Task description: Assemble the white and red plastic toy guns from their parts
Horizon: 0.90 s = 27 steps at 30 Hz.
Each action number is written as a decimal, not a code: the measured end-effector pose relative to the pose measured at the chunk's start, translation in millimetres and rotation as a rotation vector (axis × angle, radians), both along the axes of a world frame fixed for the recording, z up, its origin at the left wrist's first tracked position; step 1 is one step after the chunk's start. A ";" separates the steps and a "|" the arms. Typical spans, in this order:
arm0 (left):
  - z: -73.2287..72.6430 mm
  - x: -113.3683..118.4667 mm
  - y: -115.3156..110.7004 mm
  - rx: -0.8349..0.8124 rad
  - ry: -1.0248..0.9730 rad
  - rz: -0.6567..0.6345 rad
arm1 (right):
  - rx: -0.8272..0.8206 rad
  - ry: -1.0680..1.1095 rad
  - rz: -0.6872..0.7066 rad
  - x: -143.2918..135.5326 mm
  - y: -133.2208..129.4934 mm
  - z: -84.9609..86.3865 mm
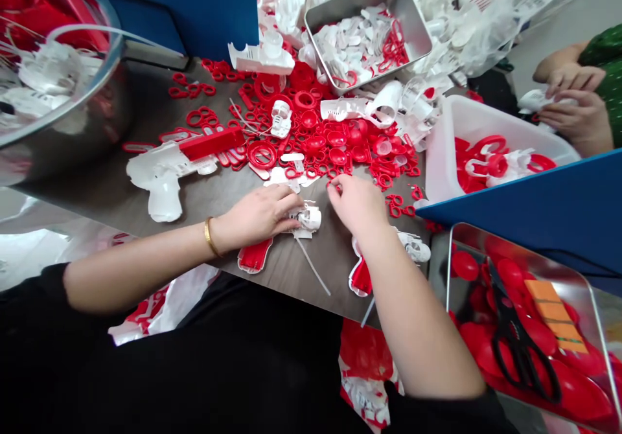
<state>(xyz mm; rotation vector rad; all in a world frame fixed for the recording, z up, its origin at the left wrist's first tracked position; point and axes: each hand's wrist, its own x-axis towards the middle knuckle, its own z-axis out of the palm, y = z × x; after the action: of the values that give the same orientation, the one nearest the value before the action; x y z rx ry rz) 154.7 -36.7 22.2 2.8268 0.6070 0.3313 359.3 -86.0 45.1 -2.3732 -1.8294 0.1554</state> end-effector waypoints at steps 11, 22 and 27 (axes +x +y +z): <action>9.4 -17.2 -2.4 -0.116 -0.184 -0.057 | 0.144 0.812 -0.214 -16.9 -37.0 10.4; -6.8 -28.0 -4.1 -0.273 -0.308 0.162 | 0.408 0.213 0.341 -47.3 -36.2 -20.6; -9.9 -27.8 14.6 -0.396 -0.347 0.076 | 0.286 0.231 0.420 -25.7 -14.4 -15.5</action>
<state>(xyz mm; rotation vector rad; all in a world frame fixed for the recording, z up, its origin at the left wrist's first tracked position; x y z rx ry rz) 126.9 -22.0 12.2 2.3036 0.6226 0.6230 333.6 -100.4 29.7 -1.6892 -2.0487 0.1872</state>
